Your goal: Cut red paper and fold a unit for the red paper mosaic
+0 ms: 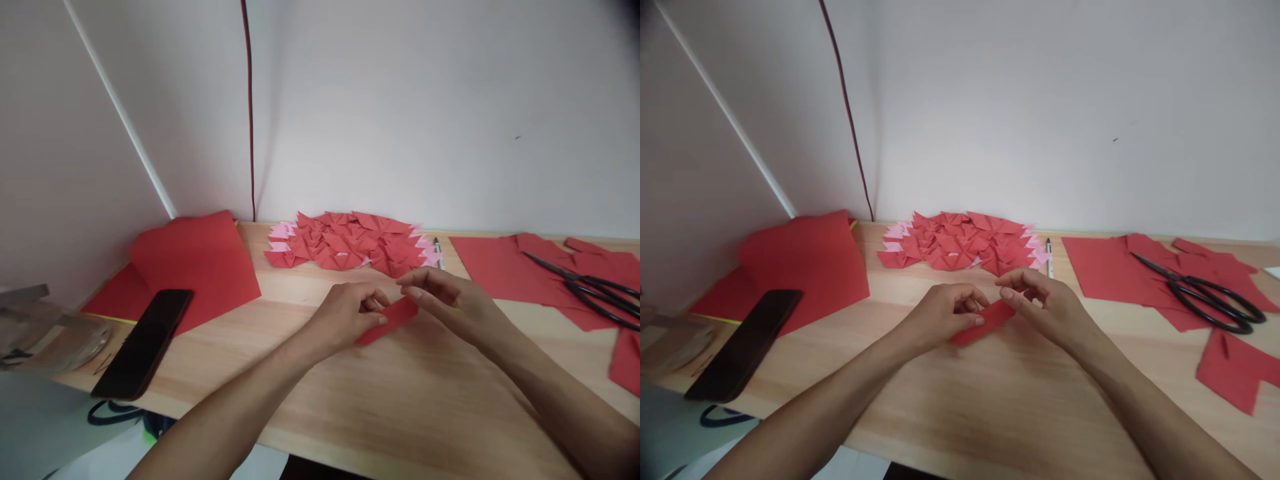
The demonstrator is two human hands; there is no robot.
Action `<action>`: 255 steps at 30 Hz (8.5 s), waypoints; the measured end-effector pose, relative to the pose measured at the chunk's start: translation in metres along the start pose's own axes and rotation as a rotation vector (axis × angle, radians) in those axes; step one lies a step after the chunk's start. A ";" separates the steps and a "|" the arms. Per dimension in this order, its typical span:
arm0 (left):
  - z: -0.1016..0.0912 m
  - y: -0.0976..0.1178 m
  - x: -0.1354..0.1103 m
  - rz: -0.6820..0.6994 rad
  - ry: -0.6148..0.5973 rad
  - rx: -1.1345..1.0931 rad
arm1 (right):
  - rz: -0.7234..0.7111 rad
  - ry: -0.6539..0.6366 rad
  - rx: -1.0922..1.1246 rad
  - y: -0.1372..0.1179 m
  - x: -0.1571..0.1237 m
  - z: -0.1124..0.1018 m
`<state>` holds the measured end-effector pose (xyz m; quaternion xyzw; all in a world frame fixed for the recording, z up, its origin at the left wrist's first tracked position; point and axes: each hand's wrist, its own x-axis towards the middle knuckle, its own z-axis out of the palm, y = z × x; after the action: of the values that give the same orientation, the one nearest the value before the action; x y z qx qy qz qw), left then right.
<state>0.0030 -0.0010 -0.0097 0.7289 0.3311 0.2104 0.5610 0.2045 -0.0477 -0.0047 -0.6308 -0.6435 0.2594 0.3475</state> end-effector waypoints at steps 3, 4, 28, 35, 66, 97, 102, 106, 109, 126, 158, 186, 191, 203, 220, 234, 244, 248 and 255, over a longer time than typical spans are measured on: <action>0.000 0.003 -0.001 0.046 0.077 0.092 | -0.151 -0.031 -0.117 0.000 -0.001 -0.002; 0.000 0.004 -0.002 0.070 0.085 0.134 | -0.227 -0.046 -0.153 -0.001 -0.002 -0.002; 0.017 -0.013 0.002 0.298 0.152 0.943 | -0.428 -0.143 -0.656 0.004 -0.009 0.020; 0.011 -0.015 0.003 0.211 0.155 0.712 | -0.296 -0.195 -0.471 0.004 -0.008 0.017; 0.003 -0.006 0.001 0.114 0.126 0.767 | -0.183 -0.143 -0.662 -0.006 -0.009 0.033; 0.000 -0.003 0.007 0.001 0.166 0.884 | -0.113 -0.136 -0.720 -0.013 -0.010 0.037; 0.006 -0.005 0.006 0.036 0.219 0.802 | -0.143 -0.114 -0.747 -0.010 -0.010 0.039; 0.012 -0.009 0.006 0.071 0.264 0.832 | -0.157 -0.106 -0.765 -0.008 -0.010 0.041; 0.013 -0.011 0.004 0.081 0.274 0.833 | -0.161 -0.105 -0.780 -0.008 -0.011 0.041; 0.011 -0.013 0.003 0.091 0.251 0.890 | -0.159 -0.079 -0.782 -0.011 -0.013 0.044; 0.005 -0.012 0.004 0.075 0.206 0.854 | -0.135 -0.065 -0.717 -0.012 -0.012 0.043; 0.008 -0.003 -0.003 0.035 0.199 0.940 | -0.190 -0.092 -0.704 -0.003 -0.012 0.039; 0.011 -0.008 0.001 0.063 0.233 0.959 | -0.132 -0.062 -0.724 -0.011 -0.013 0.043; 0.006 -0.004 0.000 0.055 0.188 0.947 | -0.131 -0.095 -0.739 -0.008 -0.010 0.041; 0.002 -0.006 -0.003 0.087 0.146 0.889 | -0.147 -0.105 -0.678 -0.006 -0.011 0.039; -0.009 0.001 0.005 0.177 0.223 0.530 | -0.155 -0.102 -0.349 -0.004 -0.011 0.014; -0.025 0.011 -0.002 0.070 0.080 0.222 | -0.013 -0.209 -0.190 -0.012 -0.014 0.009; -0.023 0.015 -0.005 0.104 -0.005 0.259 | -0.047 -0.280 -0.216 -0.016 -0.016 0.008; -0.013 0.012 -0.004 0.057 -0.089 0.320 | -0.109 -0.300 -0.266 -0.017 -0.017 0.010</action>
<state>-0.0057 0.0027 0.0055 0.8265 0.3145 0.1385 0.4458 0.1848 -0.0648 0.0003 -0.5898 -0.7496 0.2441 0.1750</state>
